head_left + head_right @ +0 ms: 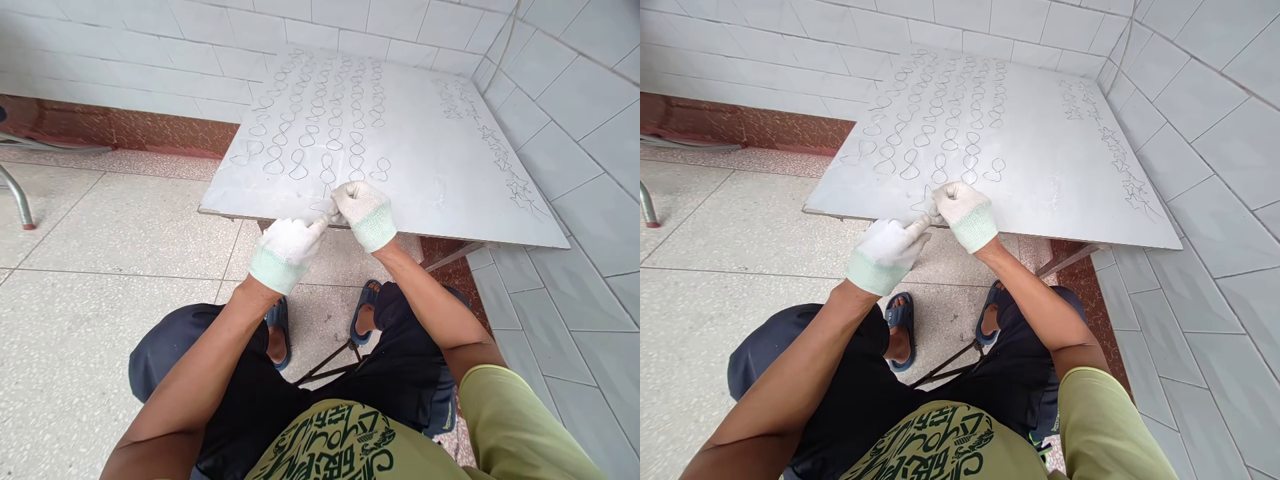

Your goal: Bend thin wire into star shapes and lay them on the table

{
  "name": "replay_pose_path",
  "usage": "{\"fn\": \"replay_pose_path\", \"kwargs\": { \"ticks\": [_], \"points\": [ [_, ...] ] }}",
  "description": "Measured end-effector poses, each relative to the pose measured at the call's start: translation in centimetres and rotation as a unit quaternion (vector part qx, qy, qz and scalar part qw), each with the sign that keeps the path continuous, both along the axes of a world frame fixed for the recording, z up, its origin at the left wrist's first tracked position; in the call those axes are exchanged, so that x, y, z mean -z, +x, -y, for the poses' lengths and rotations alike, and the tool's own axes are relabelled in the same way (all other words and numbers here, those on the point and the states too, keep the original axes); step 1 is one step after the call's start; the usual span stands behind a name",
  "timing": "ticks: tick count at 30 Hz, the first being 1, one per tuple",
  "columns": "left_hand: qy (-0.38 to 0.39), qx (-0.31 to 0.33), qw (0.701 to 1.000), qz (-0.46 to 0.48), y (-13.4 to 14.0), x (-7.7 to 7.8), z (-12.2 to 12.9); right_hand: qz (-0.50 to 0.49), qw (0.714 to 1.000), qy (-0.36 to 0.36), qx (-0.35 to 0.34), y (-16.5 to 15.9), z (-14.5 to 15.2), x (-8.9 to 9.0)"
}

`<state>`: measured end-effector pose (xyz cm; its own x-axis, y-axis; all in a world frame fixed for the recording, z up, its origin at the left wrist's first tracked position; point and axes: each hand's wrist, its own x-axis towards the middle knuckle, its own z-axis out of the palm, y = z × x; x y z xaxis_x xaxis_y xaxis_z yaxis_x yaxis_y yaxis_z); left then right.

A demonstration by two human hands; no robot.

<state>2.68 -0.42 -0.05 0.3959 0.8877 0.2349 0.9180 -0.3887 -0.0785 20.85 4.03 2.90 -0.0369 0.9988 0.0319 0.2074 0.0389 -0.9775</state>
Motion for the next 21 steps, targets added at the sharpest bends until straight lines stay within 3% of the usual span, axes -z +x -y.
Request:
{"fn": "replay_pose_path", "kwargs": {
  "ticks": [7, 11, 21],
  "points": [
    [0.017, 0.039, 0.998, 0.049, 0.2, 1.4, 0.2, -0.012, 1.000, -0.024, -0.012, -0.2, -0.4, 0.4],
    [0.025, 0.027, 0.998, 0.046, 0.5, 1.9, 0.6, -0.054, 0.998, -0.014, -0.012, 0.1, -0.7, 1.1],
    [0.026, 0.023, 0.995, 0.090, 0.1, 0.9, 0.3, -0.071, 0.994, -0.064, -0.049, 0.1, -0.9, 0.4]
  ]
}}
